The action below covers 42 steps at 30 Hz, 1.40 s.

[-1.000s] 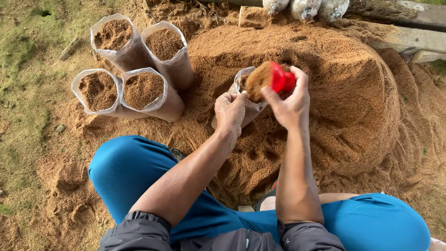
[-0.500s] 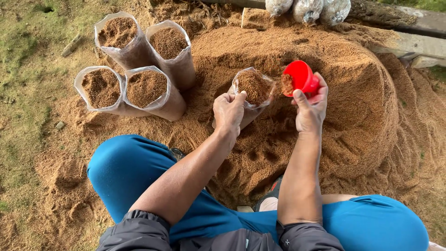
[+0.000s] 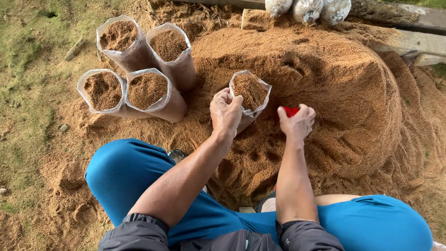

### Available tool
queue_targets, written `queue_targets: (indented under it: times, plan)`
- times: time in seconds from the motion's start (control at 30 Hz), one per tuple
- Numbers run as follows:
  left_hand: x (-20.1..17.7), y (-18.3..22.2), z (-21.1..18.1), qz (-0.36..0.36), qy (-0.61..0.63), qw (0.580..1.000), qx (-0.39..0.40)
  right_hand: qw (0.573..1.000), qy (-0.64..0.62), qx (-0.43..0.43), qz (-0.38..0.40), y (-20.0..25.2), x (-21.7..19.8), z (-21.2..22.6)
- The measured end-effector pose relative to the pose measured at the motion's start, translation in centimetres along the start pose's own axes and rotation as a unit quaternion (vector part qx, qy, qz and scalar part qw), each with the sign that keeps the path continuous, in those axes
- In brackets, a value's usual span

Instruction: Filling plastic bags with mushroom substrate using a scoop and packing it by hand

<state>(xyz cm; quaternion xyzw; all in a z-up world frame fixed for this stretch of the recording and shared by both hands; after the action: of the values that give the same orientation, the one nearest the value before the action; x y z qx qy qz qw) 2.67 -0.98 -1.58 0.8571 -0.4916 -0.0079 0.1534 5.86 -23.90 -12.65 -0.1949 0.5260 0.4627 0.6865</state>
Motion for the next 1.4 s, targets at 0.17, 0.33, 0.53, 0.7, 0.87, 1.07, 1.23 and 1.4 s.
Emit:
queue_targets:
  times: [0.17, 0.33, 0.53, 0.7, 0.87, 1.07, 1.23, 1.4]
  plan:
    - [0.4, -0.6, 0.7, -0.013, 0.004, 1.0, -0.007, 0.965, -0.218, -0.143, 0.022, 2.6, -5.3, 6.2]
    - [0.2, -0.5, 0.7, -0.009, 0.004, 1.0, -0.001, 0.944, -0.169, -0.284, 0.022, 5.9, -7.4, 9.5]
    - [-0.6, -1.0, -0.5, -0.037, -0.006, 0.998, -0.05, 0.948, -0.158, -0.271, 0.047, 7.1, -9.0, 9.7]
    - [-0.9, -0.6, -1.8, -0.052, -0.018, 0.993, -0.103, 0.953, -0.108, -0.279, 0.052, 7.9, -9.9, 10.0]
    - [-0.4, -1.0, -0.3, 0.05, -0.081, 0.993, -0.075, 0.878, -0.027, -0.474, 0.051, 12.1, -14.2, 13.5]
    - [-1.3, -0.7, -4.7, 0.115, 0.027, 0.969, -0.218, 0.854, 0.113, -0.471, 0.192, 16.3, -14.5, 16.4]
    - [-1.1, 0.8, -4.4, 0.082, -0.036, 0.991, -0.102, 0.846, 0.203, -0.459, 0.178, 14.2, -8.7, 14.4]
    - [-1.1, -1.7, -1.0, 0.058, -0.029, 0.991, -0.115, 0.781, 0.353, -0.51, 0.074, 12.4, -5.3, 11.9]
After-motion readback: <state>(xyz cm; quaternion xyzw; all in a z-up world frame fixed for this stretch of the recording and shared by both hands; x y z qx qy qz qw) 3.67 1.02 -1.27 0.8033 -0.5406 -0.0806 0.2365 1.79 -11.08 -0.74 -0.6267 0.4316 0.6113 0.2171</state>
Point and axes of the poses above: each hand's wrist, its own y-axis away from the middle knuckle, its own x-axis out of the palm, z = x × y, the point moved 1 cm from there along -y, towards the middle knuckle, and after that the axes turned 6 degrees about y, right-handed, at the moved point
